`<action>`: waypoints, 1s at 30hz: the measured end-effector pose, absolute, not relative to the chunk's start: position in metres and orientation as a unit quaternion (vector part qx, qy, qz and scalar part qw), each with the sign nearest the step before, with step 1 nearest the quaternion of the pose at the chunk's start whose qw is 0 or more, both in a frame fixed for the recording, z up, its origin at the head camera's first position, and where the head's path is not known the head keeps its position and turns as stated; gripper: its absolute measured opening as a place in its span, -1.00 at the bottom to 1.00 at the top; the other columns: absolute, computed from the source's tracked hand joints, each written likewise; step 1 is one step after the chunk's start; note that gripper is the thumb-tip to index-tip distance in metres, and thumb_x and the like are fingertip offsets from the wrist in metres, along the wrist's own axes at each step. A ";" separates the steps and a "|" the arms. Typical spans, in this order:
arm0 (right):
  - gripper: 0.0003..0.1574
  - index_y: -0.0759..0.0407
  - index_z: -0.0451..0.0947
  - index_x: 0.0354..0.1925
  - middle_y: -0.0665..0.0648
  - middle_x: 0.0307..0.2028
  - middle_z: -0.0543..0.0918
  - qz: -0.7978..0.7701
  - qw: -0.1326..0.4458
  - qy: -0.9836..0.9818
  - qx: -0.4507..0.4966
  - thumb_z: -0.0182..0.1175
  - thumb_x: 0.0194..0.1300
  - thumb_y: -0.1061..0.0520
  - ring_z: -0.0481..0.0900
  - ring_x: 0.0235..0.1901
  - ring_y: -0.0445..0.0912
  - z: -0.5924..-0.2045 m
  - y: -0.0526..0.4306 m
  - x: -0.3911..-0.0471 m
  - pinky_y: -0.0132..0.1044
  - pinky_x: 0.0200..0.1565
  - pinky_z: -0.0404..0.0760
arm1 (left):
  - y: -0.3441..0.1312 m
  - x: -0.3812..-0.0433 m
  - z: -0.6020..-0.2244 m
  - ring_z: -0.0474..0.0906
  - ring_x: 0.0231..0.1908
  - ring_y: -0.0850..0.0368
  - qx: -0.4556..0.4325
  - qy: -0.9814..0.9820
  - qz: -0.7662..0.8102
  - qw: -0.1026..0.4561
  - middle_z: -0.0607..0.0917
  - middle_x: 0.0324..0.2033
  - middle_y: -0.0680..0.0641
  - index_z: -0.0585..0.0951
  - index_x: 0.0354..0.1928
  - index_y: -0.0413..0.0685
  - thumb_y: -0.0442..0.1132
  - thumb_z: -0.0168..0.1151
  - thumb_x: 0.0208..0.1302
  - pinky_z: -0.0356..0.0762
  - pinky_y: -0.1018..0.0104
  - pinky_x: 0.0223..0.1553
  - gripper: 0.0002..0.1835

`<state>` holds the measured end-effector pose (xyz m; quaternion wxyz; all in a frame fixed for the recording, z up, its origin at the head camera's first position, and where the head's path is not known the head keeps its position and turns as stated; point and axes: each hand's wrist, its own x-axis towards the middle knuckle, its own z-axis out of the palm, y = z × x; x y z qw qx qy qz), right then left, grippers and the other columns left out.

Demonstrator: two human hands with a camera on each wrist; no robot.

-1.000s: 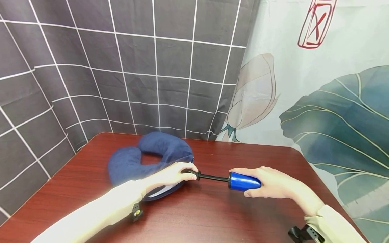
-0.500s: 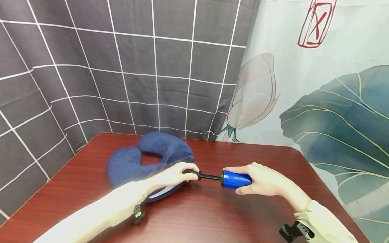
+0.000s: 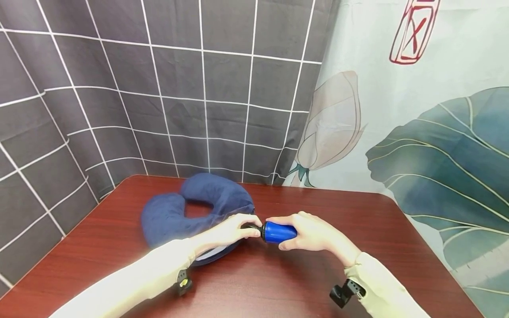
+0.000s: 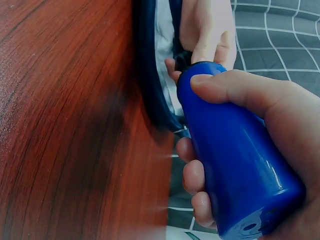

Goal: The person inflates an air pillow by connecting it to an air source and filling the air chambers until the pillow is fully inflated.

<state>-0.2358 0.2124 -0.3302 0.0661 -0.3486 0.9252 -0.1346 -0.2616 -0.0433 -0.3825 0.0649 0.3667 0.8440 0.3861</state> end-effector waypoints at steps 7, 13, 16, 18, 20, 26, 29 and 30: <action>-0.18 -0.26 0.39 0.36 0.00 -0.08 0.70 -0.105 0.062 0.933 -0.337 0.35 0.16 -0.28 0.57 -0.18 -0.12 -0.325 0.213 -0.233 -0.28 -0.27 0.53 | -0.046 -0.264 -0.383 0.45 -0.33 0.35 0.381 0.845 0.372 0.053 0.72 -0.29 0.02 0.65 -0.08 0.00 -0.11 0.22 0.36 0.38 0.50 -0.22 -0.80; -0.17 -0.25 0.36 0.37 0.00 -0.06 0.69 -0.115 0.071 0.929 -0.344 0.30 0.18 -0.34 0.60 -0.15 -0.14 -0.318 0.229 -0.229 -0.33 -0.27 0.56 | -0.048 -0.267 -0.380 0.42 -0.46 0.39 0.383 0.847 0.363 0.061 0.64 -0.45 0.04 0.68 -0.09 0.02 -0.10 0.21 0.37 0.38 0.52 -0.33 -0.80; -0.18 -0.25 0.34 0.38 -0.02 -0.05 0.69 -0.128 0.075 0.925 -0.351 0.28 0.21 -0.34 0.61 -0.16 -0.20 -0.316 0.241 -0.226 -0.38 -0.27 0.57 | -0.050 -0.267 -0.378 0.42 -0.49 0.41 0.387 0.845 0.362 0.062 0.65 -0.46 0.02 0.68 -0.08 -0.01 -0.10 0.20 0.37 0.40 0.51 -0.35 -0.78; -0.18 -0.26 0.33 0.39 -0.03 -0.06 0.68 -0.136 0.075 0.923 -0.353 0.27 0.22 -0.34 0.60 -0.16 -0.23 -0.316 0.250 -0.223 -0.39 -0.27 0.57 | -0.051 -0.266 -0.377 0.43 -0.49 0.41 0.390 0.845 0.360 0.063 0.66 -0.46 -0.01 0.68 -0.07 -0.03 -0.09 0.20 0.37 0.42 0.51 -0.34 -0.77; -0.18 -0.28 0.31 0.40 -0.03 -0.06 0.67 -0.142 0.076 0.922 -0.353 0.27 0.23 -0.33 0.59 -0.17 -0.27 -0.314 0.259 -0.220 -0.40 -0.28 0.58 | -0.053 -0.266 -0.376 0.44 -0.49 0.41 0.391 0.846 0.358 0.062 0.67 -0.45 -0.01 0.68 -0.06 -0.03 -0.09 0.20 0.37 0.43 0.51 -0.34 -0.76; -0.17 -0.30 0.31 0.40 -0.09 -0.09 0.66 -0.146 0.060 0.926 -0.344 0.30 0.21 -0.32 0.55 -0.21 -0.36 -0.307 0.284 -0.209 -0.42 -0.30 0.54 | -0.056 -0.267 -0.377 0.45 -0.47 0.40 0.394 0.846 0.356 0.055 0.69 -0.39 0.01 0.68 -0.04 -0.01 -0.09 0.18 0.38 0.45 0.51 -0.31 -0.76; -0.18 -0.30 0.33 0.38 -0.13 -0.12 0.66 -0.153 0.060 0.926 -0.339 0.32 0.20 -0.30 0.52 -0.23 -0.39 -0.307 0.292 -0.205 -0.43 -0.32 0.53 | -0.056 -0.267 -0.377 0.45 -0.47 0.41 0.395 0.846 0.355 0.054 0.68 -0.41 0.02 0.67 -0.04 -0.02 -0.10 0.18 0.38 0.44 0.51 -0.31 -0.76; -0.18 -0.29 0.33 0.38 -0.12 -0.12 0.66 -0.156 0.062 0.926 -0.339 0.32 0.20 -0.29 0.52 -0.24 -0.39 -0.307 0.293 -0.204 -0.43 -0.32 0.53 | -0.056 -0.266 -0.377 0.44 -0.47 0.41 0.394 0.847 0.354 0.054 0.67 -0.42 0.02 0.67 -0.04 -0.01 -0.09 0.18 0.38 0.43 0.51 -0.30 -0.76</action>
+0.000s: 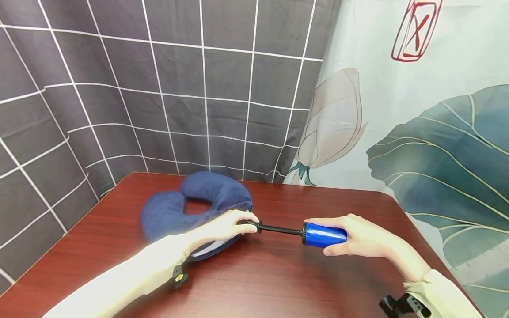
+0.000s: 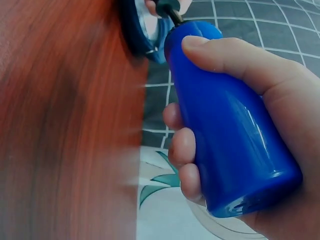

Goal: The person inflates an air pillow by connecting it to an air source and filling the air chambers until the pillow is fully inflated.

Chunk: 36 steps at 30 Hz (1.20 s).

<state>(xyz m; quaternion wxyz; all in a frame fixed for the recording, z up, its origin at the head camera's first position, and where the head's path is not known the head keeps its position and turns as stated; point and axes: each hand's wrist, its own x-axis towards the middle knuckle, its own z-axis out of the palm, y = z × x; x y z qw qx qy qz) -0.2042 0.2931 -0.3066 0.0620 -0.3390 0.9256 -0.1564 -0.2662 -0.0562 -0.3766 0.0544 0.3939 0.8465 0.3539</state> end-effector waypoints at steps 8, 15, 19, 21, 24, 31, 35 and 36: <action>-0.19 -0.17 0.35 0.39 0.11 -0.05 0.64 -0.238 0.126 0.910 -0.316 0.34 0.23 -0.18 0.59 -0.24 -0.22 -0.315 0.277 -0.207 -0.34 -0.43 0.63 | -0.052 -0.261 -0.373 0.47 -0.31 0.31 0.380 0.858 0.341 0.045 0.72 -0.31 0.05 0.69 -0.06 0.02 -0.06 0.21 0.36 0.38 0.46 -0.19 -0.76; -0.18 -0.14 0.40 0.36 0.08 -0.01 0.68 -0.203 0.092 0.919 -0.325 0.36 0.18 -0.25 0.63 -0.15 -0.13 -0.324 0.250 -0.219 -0.40 -0.29 0.62 | -0.049 -0.261 -0.376 0.50 -0.24 0.28 0.368 0.869 0.329 0.037 0.74 -0.26 0.09 0.70 -0.09 0.09 -0.04 0.21 0.36 0.31 0.30 -0.09 -0.79; -0.18 -0.14 0.44 0.34 0.04 -0.01 0.70 -0.186 0.077 0.926 -0.320 0.37 0.16 -0.27 0.64 -0.15 -0.14 -0.328 0.233 -0.225 -0.39 -0.25 0.61 | -0.046 -0.260 -0.375 0.51 -0.25 0.26 0.361 0.871 0.331 0.034 0.74 -0.28 0.09 0.70 -0.10 0.09 -0.05 0.22 0.35 0.30 0.30 -0.10 -0.80; -0.19 -0.13 0.45 0.33 0.03 -0.02 0.71 -0.181 0.070 0.927 -0.322 0.37 0.16 -0.27 0.64 -0.16 -0.16 -0.332 0.225 -0.228 -0.38 -0.24 0.61 | -0.044 -0.258 -0.376 0.53 -0.23 0.25 0.360 0.872 0.329 0.032 0.76 -0.25 0.08 0.71 -0.09 0.09 -0.06 0.22 0.35 0.31 0.30 -0.09 -0.80; -0.20 -0.12 0.46 0.32 0.04 -0.03 0.72 -0.174 0.063 0.927 -0.327 0.37 0.15 -0.26 0.64 -0.18 -0.18 -0.335 0.218 -0.231 -0.38 -0.24 0.60 | -0.042 -0.257 -0.377 0.57 -0.19 0.21 0.356 0.873 0.331 0.033 0.77 -0.20 0.07 0.71 -0.07 0.08 -0.08 0.23 0.35 0.33 0.31 -0.06 -0.79; -0.18 -0.19 0.44 0.33 0.04 -0.04 0.72 -0.155 0.051 0.933 -0.321 0.38 0.13 -0.27 0.64 -0.17 -0.15 -0.332 0.216 -0.230 -0.34 -0.25 0.60 | -0.045 -0.259 -0.376 0.57 -0.18 0.22 0.366 0.870 0.328 0.031 0.77 -0.18 0.07 0.71 -0.05 0.08 -0.07 0.21 0.36 0.38 0.33 -0.08 -0.78; -0.16 -0.27 0.41 0.35 0.05 -0.03 0.70 -0.140 0.047 0.939 -0.311 0.36 0.12 -0.33 0.62 -0.13 -0.09 -0.324 0.223 -0.227 -0.31 -0.26 0.59 | -0.049 -0.262 -0.375 0.51 -0.24 0.29 0.379 0.864 0.331 0.031 0.76 -0.21 0.07 0.70 -0.05 0.07 -0.07 0.20 0.37 0.38 0.43 -0.15 -0.78; -0.16 -0.27 0.41 0.35 0.06 -0.04 0.71 -0.139 0.047 0.939 -0.311 0.36 0.12 -0.33 0.62 -0.13 -0.09 -0.323 0.226 -0.227 -0.31 -0.27 0.59 | -0.050 -0.263 -0.375 0.50 -0.25 0.30 0.382 0.862 0.331 0.031 0.75 -0.23 0.07 0.70 -0.05 0.07 -0.08 0.20 0.37 0.38 0.45 -0.16 -0.78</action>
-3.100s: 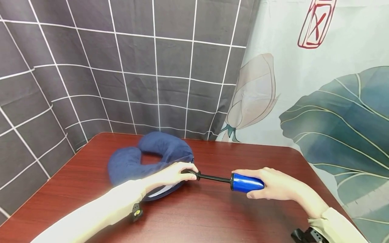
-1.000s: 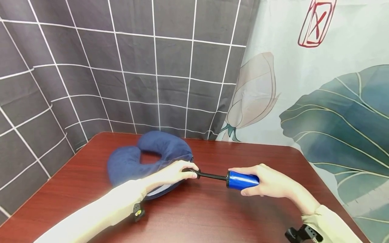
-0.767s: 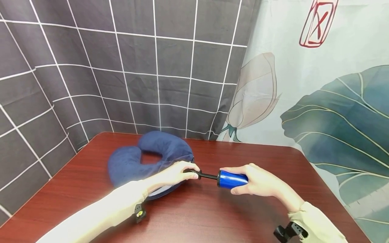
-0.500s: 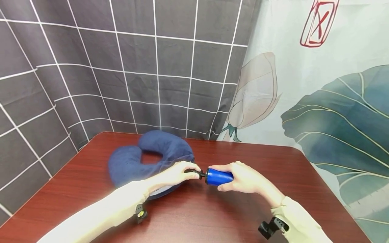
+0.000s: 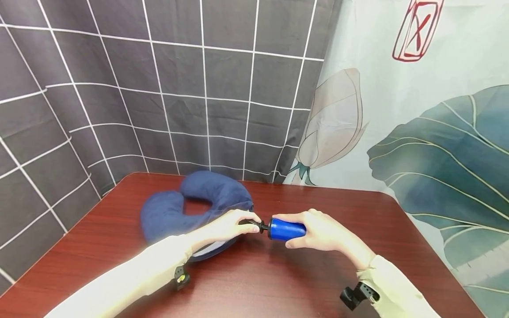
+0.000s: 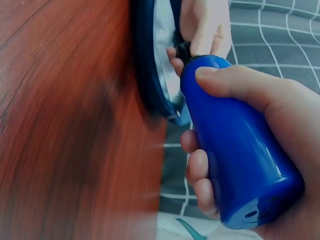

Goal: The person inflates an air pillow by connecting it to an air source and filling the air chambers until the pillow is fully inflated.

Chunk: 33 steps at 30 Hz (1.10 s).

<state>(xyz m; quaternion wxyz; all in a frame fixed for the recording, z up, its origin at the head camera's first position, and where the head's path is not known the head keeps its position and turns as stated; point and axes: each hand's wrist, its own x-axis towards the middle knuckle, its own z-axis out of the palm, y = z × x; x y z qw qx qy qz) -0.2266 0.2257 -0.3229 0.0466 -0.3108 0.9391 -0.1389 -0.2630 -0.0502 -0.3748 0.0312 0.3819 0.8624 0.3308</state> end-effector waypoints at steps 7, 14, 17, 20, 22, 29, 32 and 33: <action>-0.16 -0.27 0.40 0.35 0.00 -0.07 0.71 -0.150 0.051 0.935 -0.318 0.33 0.15 -0.36 0.64 -0.19 -0.21 -0.315 0.254 -0.217 -0.40 -0.29 0.59 | -0.054 -0.265 -0.374 0.47 -0.29 0.30 0.392 0.856 0.335 0.030 0.74 -0.27 0.05 0.69 -0.06 0.03 -0.07 0.20 0.36 0.38 0.50 -0.20 -0.77; -0.18 -0.28 0.38 0.36 -0.08 -0.09 0.71 -0.166 0.039 0.929 -0.328 0.33 0.17 -0.33 0.59 -0.23 -0.36 -0.308 0.283 -0.204 -0.42 -0.30 0.57 | -0.056 -0.265 -0.374 0.47 -0.32 0.31 0.394 0.853 0.340 0.036 0.72 -0.29 0.04 0.68 -0.03 0.02 -0.08 0.19 0.38 0.41 0.49 -0.20 -0.75; -0.19 -0.27 0.39 0.36 -0.10 -0.09 0.70 -0.174 0.042 0.929 -0.325 0.35 0.17 -0.30 0.56 -0.24 -0.39 -0.306 0.292 -0.199 -0.43 -0.32 0.57 | -0.056 -0.266 -0.375 0.47 -0.32 0.31 0.399 0.853 0.335 0.034 0.72 -0.29 0.04 0.68 -0.03 0.02 -0.09 0.19 0.38 0.40 0.50 -0.20 -0.76; -0.19 -0.23 0.39 0.36 -0.09 -0.09 0.70 -0.181 0.045 0.927 -0.325 0.35 0.18 -0.27 0.55 -0.25 -0.39 -0.306 0.294 -0.195 -0.43 -0.34 0.56 | -0.054 -0.264 -0.375 0.52 -0.25 0.31 0.400 0.855 0.329 0.026 0.75 -0.22 0.06 0.69 -0.05 0.03 -0.08 0.19 0.38 0.42 0.50 -0.14 -0.77; -0.19 -0.23 0.40 0.35 -0.07 -0.09 0.69 -0.194 0.053 0.926 -0.319 0.36 0.17 -0.26 0.55 -0.25 -0.38 -0.307 0.292 -0.195 -0.42 -0.35 0.57 | -0.053 -0.263 -0.374 0.55 -0.21 0.28 0.399 0.855 0.332 0.023 0.76 -0.20 0.05 0.69 -0.06 0.03 -0.08 0.19 0.37 0.43 0.46 -0.11 -0.77; -0.20 -0.08 0.42 0.35 0.08 -0.05 0.69 -0.238 0.081 0.915 -0.314 0.38 0.19 -0.17 0.58 -0.23 -0.27 -0.316 0.273 -0.199 -0.39 -0.41 0.60 | -0.048 -0.257 -0.373 0.60 -0.11 0.22 0.381 0.866 0.324 0.027 0.77 -0.16 0.09 0.70 -0.04 0.06 -0.04 0.19 0.36 0.36 0.26 0.05 -0.75; -0.21 -0.09 0.45 0.34 0.08 -0.06 0.70 -0.238 0.078 0.917 -0.312 0.38 0.18 -0.19 0.59 -0.24 -0.25 -0.319 0.262 -0.204 -0.38 -0.42 0.61 | -0.047 -0.256 -0.372 0.60 -0.11 0.21 0.380 0.869 0.317 0.021 0.77 -0.16 0.08 0.70 -0.04 0.06 -0.05 0.19 0.36 0.34 0.21 0.07 -0.75; -0.21 -0.09 0.45 0.33 0.09 -0.06 0.70 -0.235 0.077 0.918 -0.311 0.38 0.17 -0.20 0.60 -0.24 -0.23 -0.319 0.259 -0.206 -0.38 -0.42 0.61 | -0.047 -0.256 -0.372 0.60 -0.11 0.21 0.379 0.870 0.316 0.020 0.77 -0.16 0.08 0.70 -0.04 0.06 -0.05 0.19 0.37 0.34 0.20 0.07 -0.75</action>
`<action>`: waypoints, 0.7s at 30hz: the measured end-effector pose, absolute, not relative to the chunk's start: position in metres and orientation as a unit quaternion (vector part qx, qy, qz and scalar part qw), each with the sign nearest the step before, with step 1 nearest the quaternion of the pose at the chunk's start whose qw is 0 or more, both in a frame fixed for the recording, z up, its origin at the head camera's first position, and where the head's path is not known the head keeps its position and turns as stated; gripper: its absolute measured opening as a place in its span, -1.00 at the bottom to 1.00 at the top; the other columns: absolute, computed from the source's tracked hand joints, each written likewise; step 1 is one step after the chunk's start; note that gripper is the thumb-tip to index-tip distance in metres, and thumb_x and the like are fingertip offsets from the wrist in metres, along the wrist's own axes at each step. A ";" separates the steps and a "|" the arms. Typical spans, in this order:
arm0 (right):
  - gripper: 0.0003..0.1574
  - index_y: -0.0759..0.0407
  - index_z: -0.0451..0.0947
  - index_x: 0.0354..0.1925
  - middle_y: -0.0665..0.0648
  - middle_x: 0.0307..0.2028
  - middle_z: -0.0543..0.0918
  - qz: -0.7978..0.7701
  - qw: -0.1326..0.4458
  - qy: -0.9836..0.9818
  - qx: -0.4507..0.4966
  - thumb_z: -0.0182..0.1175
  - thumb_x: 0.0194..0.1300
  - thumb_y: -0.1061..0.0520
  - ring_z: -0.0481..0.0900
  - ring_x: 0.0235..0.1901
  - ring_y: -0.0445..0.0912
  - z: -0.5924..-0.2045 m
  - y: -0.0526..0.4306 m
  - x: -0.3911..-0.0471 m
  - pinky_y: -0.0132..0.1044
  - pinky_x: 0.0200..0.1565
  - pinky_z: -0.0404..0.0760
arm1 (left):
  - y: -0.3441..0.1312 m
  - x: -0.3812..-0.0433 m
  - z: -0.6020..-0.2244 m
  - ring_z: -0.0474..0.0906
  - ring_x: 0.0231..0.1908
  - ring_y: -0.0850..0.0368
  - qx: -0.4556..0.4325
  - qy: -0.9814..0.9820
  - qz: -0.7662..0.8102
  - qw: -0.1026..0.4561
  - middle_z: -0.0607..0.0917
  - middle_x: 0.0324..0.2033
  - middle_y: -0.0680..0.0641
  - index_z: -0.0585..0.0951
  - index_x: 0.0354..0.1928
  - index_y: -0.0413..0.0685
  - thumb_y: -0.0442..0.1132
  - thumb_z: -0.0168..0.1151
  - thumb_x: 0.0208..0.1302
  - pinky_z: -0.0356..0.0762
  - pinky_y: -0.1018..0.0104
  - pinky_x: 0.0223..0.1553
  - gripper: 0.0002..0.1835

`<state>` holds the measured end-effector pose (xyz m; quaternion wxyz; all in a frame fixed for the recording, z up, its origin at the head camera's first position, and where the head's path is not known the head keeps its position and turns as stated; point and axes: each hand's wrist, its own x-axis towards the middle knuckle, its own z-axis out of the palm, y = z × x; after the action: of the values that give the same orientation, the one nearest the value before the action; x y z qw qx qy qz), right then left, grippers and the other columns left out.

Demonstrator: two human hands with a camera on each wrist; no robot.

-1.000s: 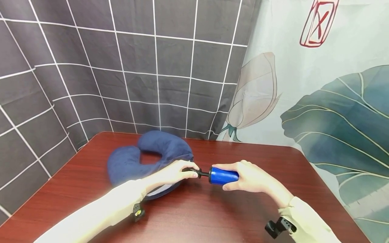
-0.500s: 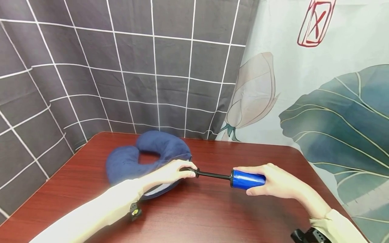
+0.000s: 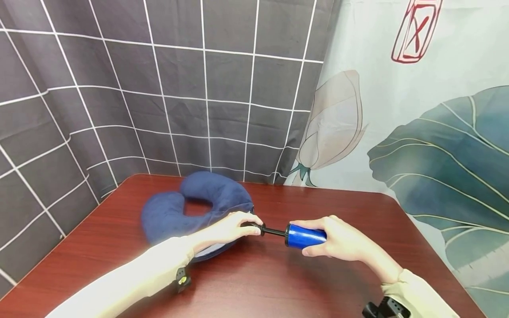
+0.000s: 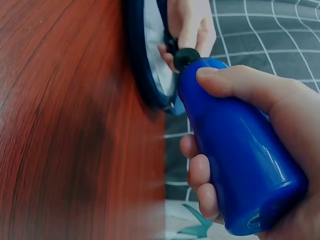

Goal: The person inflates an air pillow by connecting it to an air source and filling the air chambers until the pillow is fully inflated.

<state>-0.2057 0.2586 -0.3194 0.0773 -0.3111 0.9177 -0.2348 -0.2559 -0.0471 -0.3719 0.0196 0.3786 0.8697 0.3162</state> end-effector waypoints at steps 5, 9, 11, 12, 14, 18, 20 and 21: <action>-0.19 -0.08 0.47 0.31 0.10 -0.03 0.71 -0.220 0.072 0.924 -0.305 0.40 0.14 -0.23 0.63 -0.21 -0.15 -0.322 0.240 -0.215 -0.40 -0.38 0.61 | -0.045 -0.255 -0.371 0.59 -0.13 0.20 0.379 0.868 0.320 0.018 0.77 -0.18 0.07 0.70 -0.05 0.05 -0.06 0.19 0.37 0.36 0.25 0.03 -0.75; -0.21 -0.11 0.50 0.29 0.05 -0.01 0.73 -0.198 0.051 0.928 -0.313 0.39 0.13 -0.26 0.64 -0.19 -0.16 -0.324 0.224 -0.222 -0.39 -0.30 0.60 | -0.043 -0.256 -0.373 0.58 -0.16 0.20 0.383 0.864 0.326 0.018 0.77 -0.18 0.05 0.69 -0.04 0.03 -0.06 0.19 0.38 0.39 0.32 -0.02 -0.75; -0.22 -0.13 0.52 0.28 0.00 -0.04 0.74 -0.186 0.036 0.930 -0.315 0.39 0.12 -0.28 0.64 -0.21 -0.21 -0.326 0.219 -0.224 -0.40 -0.27 0.58 | -0.043 -0.258 -0.374 0.58 -0.17 0.20 0.385 0.862 0.329 0.022 0.77 -0.16 0.04 0.69 -0.03 0.03 -0.06 0.19 0.38 0.39 0.31 -0.02 -0.75; -0.23 -0.14 0.52 0.27 -0.01 -0.05 0.74 -0.185 0.033 0.930 -0.315 0.39 0.12 -0.28 0.64 -0.23 -0.23 -0.328 0.217 -0.224 -0.40 -0.28 0.58 | -0.043 -0.258 -0.375 0.58 -0.16 0.20 0.385 0.862 0.328 0.024 0.77 -0.15 0.05 0.69 -0.02 0.04 -0.05 0.19 0.38 0.39 0.31 -0.02 -0.74; -0.23 -0.12 0.53 0.26 -0.02 -0.07 0.74 -0.186 0.032 0.931 -0.312 0.40 0.11 -0.27 0.63 -0.25 -0.25 -0.329 0.215 -0.224 -0.41 -0.29 0.57 | -0.043 -0.259 -0.375 0.58 -0.16 0.21 0.388 0.862 0.325 0.026 0.77 -0.15 0.06 0.70 -0.02 0.05 -0.05 0.19 0.38 0.37 0.31 -0.01 -0.75; -0.22 -0.13 0.52 0.28 -0.01 -0.07 0.74 -0.188 0.039 0.932 -0.308 0.40 0.11 -0.27 0.62 -0.26 -0.25 -0.328 0.215 -0.224 -0.41 -0.30 0.56 | -0.043 -0.262 -0.376 0.57 -0.19 0.25 0.394 0.859 0.327 0.028 0.78 -0.16 0.07 0.70 -0.04 0.05 -0.06 0.20 0.38 0.38 0.37 -0.04 -0.76; -0.21 -0.14 0.50 0.29 0.01 -0.07 0.74 -0.193 0.054 0.931 -0.306 0.40 0.12 -0.27 0.62 -0.27 -0.23 -0.326 0.216 -0.224 -0.40 -0.33 0.56 | -0.044 -0.262 -0.376 0.55 -0.20 0.27 0.396 0.855 0.332 0.030 0.77 -0.16 0.06 0.70 -0.04 0.04 -0.07 0.20 0.38 0.40 0.42 -0.06 -0.76; -0.20 -0.14 0.49 0.30 0.03 -0.08 0.73 -0.198 0.064 0.930 -0.305 0.39 0.12 -0.27 0.62 -0.28 -0.21 -0.325 0.217 -0.225 -0.39 -0.36 0.57 | -0.045 -0.263 -0.376 0.54 -0.22 0.28 0.396 0.854 0.336 0.032 0.77 -0.17 0.06 0.70 -0.04 0.04 -0.07 0.20 0.38 0.41 0.44 -0.08 -0.76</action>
<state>-0.2248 0.2172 -0.3247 0.0637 -0.3046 0.9296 -0.1976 -0.2627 -0.0454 -0.3763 0.0320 0.3956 0.8540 0.3364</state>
